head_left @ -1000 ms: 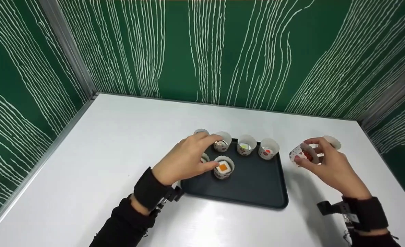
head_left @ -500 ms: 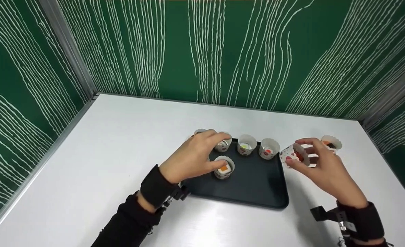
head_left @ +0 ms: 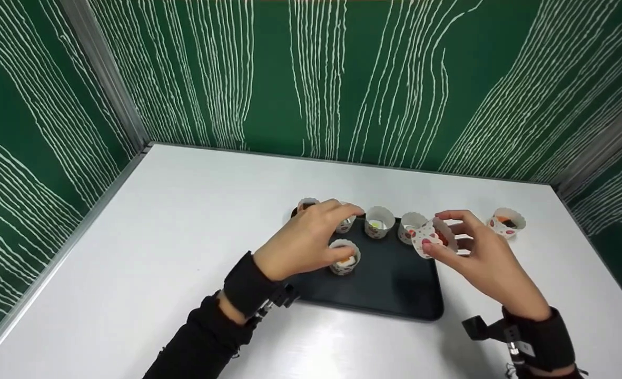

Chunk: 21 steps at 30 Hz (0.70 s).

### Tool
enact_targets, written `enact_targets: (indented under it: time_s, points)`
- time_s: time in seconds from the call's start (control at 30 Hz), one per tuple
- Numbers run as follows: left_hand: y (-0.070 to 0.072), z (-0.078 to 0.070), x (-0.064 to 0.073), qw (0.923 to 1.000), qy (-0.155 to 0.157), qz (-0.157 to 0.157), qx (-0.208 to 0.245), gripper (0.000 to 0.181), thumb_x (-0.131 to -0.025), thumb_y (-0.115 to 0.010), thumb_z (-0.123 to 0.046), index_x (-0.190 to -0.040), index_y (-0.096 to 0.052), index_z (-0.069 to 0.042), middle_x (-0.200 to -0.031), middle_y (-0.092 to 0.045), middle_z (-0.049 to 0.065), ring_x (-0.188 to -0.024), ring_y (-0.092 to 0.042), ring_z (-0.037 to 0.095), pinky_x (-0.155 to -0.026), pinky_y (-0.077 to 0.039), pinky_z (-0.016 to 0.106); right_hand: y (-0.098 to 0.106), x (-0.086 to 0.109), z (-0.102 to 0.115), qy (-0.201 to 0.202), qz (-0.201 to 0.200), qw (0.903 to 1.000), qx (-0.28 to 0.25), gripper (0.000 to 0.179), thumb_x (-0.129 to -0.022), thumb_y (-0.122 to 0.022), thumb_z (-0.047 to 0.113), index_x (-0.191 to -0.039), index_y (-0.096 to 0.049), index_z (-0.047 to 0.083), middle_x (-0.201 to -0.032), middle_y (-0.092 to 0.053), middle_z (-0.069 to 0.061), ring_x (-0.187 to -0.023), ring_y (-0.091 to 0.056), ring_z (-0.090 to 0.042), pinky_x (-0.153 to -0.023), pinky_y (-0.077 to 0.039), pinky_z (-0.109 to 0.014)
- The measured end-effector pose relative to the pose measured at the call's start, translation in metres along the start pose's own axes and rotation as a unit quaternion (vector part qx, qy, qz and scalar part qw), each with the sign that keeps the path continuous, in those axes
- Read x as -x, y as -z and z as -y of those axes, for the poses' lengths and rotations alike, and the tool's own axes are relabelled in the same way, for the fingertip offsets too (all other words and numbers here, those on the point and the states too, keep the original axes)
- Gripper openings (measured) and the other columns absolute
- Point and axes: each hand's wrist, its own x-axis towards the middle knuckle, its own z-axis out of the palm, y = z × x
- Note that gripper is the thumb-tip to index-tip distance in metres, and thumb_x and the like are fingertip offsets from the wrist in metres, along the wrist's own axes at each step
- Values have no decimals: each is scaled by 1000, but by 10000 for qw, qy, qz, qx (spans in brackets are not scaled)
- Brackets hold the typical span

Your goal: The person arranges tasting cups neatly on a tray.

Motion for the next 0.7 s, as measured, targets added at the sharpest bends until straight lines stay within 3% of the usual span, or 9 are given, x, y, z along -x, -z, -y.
enact_targets:
  time_s: [0.13,0.43,0.7]
  points:
    - [0,-2,-2,10000,-29,13,83,59,-95,-82,-24,-147,-60,-8,-133,-70,12,-121,-69,27,-102,-57,45,-3,-2,5,-1,81,9999,-69,60,-99,-79,36,-149,-55,14,-125,-72,-14,-97,-72,-2,-82,-54,-16]
    - [-4,-3,-7,9999,-76,-1,81,60,-94,-84,-26,-146,-60,-7,-131,-71,13,-120,-69,27,-102,-58,44,-11,-3,20,0,167,9999,-24,60,-99,-77,42,-149,-54,19,-124,-72,-10,-104,-75,-20,-82,-56,-20]
    - [-7,-7,-9,10000,-44,49,34,62,-94,-85,-28,-148,-60,-9,-128,-71,12,-117,-70,25,-100,-59,41,-18,-3,29,112,241,9995,-154,58,-98,-79,41,-148,-56,21,-127,-72,-10,-106,-76,-20,-82,-58,-22]
